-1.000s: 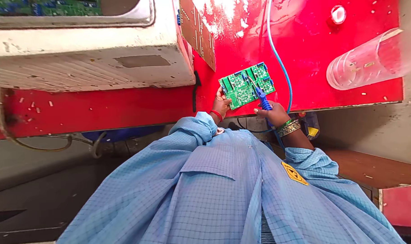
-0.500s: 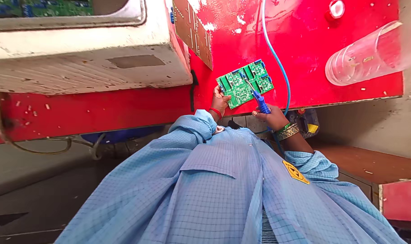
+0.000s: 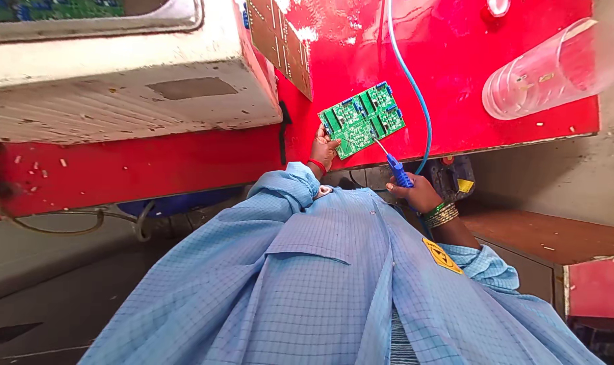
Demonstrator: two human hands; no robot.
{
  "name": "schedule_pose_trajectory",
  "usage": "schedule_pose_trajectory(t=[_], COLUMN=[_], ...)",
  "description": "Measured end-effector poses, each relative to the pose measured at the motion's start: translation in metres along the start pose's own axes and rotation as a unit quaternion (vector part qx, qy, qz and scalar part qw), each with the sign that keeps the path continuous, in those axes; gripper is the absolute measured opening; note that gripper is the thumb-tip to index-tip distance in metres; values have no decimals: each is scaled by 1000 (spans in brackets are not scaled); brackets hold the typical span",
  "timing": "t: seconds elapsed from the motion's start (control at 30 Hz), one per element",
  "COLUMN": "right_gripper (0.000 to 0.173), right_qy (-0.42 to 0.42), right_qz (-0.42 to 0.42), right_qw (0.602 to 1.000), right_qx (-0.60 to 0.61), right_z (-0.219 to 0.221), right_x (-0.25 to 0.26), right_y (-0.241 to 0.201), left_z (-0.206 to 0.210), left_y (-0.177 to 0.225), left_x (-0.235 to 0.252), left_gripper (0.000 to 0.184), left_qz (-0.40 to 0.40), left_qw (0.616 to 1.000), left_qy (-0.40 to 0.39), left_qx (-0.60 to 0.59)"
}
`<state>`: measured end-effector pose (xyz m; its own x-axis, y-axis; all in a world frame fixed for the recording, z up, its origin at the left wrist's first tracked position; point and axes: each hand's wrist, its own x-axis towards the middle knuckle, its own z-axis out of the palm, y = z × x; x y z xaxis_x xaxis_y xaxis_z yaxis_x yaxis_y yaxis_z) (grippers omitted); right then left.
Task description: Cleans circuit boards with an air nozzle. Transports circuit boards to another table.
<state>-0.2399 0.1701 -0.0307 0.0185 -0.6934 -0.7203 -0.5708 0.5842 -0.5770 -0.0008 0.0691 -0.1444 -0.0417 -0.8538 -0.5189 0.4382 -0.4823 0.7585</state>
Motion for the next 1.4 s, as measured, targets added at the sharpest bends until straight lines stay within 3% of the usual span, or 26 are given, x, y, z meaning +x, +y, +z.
schedule_pose_trajectory(t=[0.47, 0.77, 1.13, 1.4], right_gripper=[37, 36, 39, 33], right_qy=[29, 13, 34, 40], right_qz=[-13, 18, -15, 14], right_qw=[1000, 1000, 999, 999], right_qx=[0, 12, 9, 31], right_z=[-8, -9, -17, -24], right_x=[14, -3, 30, 15], right_y=[-10, 9, -17, 8], left_z=[1, 2, 2, 4], left_y=[-2, -2, -4, -2], left_x=[1, 2, 3, 1], left_gripper=[74, 75, 75, 75], left_qz=[5, 6, 8, 5], left_qw=[1000, 1000, 1000, 999], left_qy=[14, 17, 21, 24], left_qx=[10, 14, 18, 26])
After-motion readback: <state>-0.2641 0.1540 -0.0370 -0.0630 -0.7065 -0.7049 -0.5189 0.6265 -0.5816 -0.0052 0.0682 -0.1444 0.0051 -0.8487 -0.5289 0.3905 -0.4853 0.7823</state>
